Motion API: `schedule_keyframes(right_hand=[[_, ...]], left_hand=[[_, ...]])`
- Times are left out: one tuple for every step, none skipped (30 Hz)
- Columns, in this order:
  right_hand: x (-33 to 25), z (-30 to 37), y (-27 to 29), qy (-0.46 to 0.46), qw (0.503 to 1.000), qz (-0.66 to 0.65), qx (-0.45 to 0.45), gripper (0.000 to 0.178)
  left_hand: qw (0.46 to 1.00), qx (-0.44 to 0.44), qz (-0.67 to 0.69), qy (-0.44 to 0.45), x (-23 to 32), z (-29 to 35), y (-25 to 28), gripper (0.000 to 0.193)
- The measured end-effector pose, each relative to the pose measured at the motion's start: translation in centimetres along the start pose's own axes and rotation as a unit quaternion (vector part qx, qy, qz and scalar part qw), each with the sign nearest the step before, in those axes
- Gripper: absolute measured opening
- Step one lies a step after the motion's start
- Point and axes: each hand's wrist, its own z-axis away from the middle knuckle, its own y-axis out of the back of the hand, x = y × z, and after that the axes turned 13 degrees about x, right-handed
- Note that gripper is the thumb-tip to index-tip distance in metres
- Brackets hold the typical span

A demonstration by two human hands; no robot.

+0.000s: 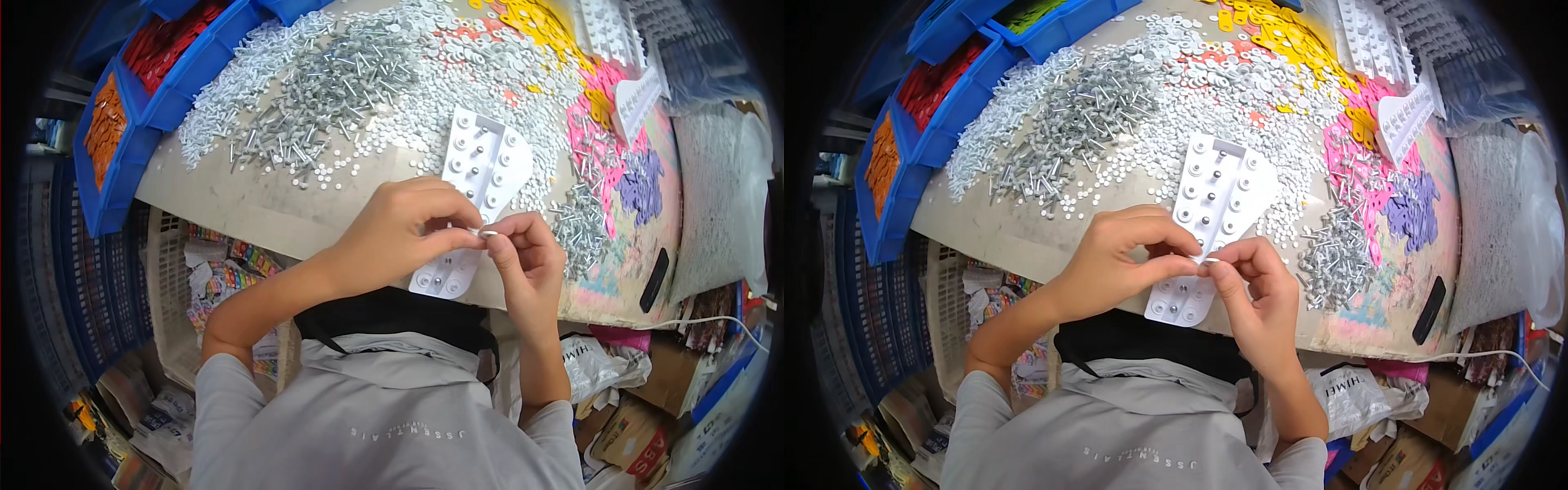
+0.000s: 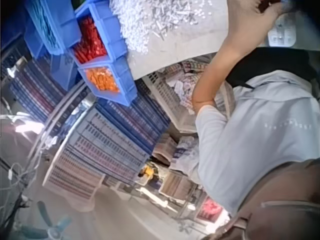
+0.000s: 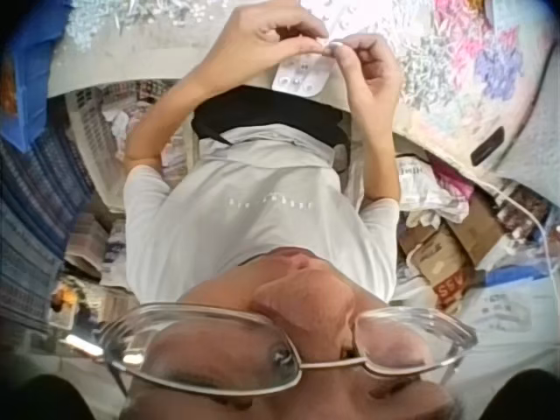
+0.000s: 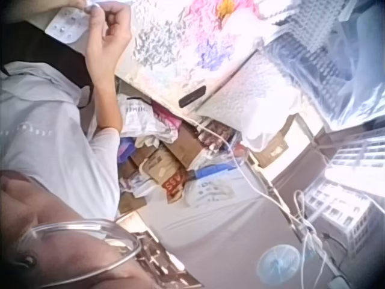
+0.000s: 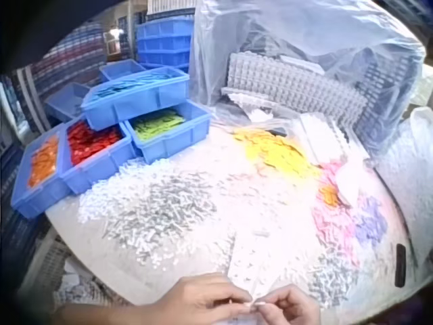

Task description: Assembling a colorful plastic toy by inserting small metal pins and snapping plastic color keys into a white base frame.

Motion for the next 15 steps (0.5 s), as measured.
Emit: schedule_keyframes(right_hand=[[0.4,0.1,0.2,0.040,0.998,0.043,0.027,0.010],[0.8,0.2,0.4,0.080,0.992,0.087,0.054,0.010],[1.0,-0.2,0.9,0.151,0.971,0.170,0.072,0.009],[1.0,-0.4,0.9,0.151,0.971,0.170,0.073,0.009],[1.0,-0.6,0.9,0.168,0.962,0.206,0.068,0.008],[1.0,-0.8,0.9,0.185,0.951,0.242,0.062,0.006],[1.1,-0.9,0.7,0.186,0.950,0.242,0.063,0.006],[1.4,-1.1,0.5,0.187,0.948,0.252,0.057,0.006],[1.7,-1.2,0.3,0.189,0.945,0.261,0.050,0.006],[1.8,-1.3,0.1,0.191,0.945,0.261,0.050,0.006],[1.9,-1.4,0.0,0.199,0.940,0.273,0.052,0.006],[1.9,-1.5,-0.2,0.208,0.935,0.284,0.054,0.006],[1.9,-1.5,-0.4,0.209,0.934,0.283,0.054,0.006],[1.9,-1.5,-0.6,0.183,0.943,0.271,0.063,0.006],[1.8,-1.5,-0.7,0.157,0.950,0.259,0.072,0.007]], left_hand=[[0.999,0.034,-0.025,-0.012,-0.1,0.5,0.1,0.012],[0.996,0.068,-0.051,-0.025,-0.4,0.8,0.4,0.012],[0.993,0.082,-0.061,-0.052,-1.1,1.0,0.8,0.014],[0.993,0.081,-0.061,-0.052,-1.6,1.0,1.0,0.014],[0.993,0.077,-0.065,-0.057,-1.8,0.9,1.1,0.013],[0.993,0.074,-0.070,-0.062,-2.1,0.8,1.2,0.012],[0.993,0.073,-0.070,-0.064,-2.3,0.6,1.2,0.012],[0.990,0.061,-0.101,-0.083,-2.6,0.4,1.1,0.010],[0.985,0.049,-0.133,-0.102,-2.8,0.2,0.9,0.010],[0.984,0.050,-0.133,-0.104,-3.2,0.1,0.8,0.010],[0.978,0.062,-0.158,-0.120,-3.6,0.0,0.6,0.008],[0.971,0.074,-0.182,-0.135,-4.0,-0.1,0.4,0.007],[0.971,0.075,-0.183,-0.136,-4.1,-0.1,0.4,0.007],[0.974,0.069,-0.180,-0.116,-4.3,-0.1,0.3,0.007],[0.977,0.063,-0.178,-0.096,-4.3,-0.1,0.3,0.007]])
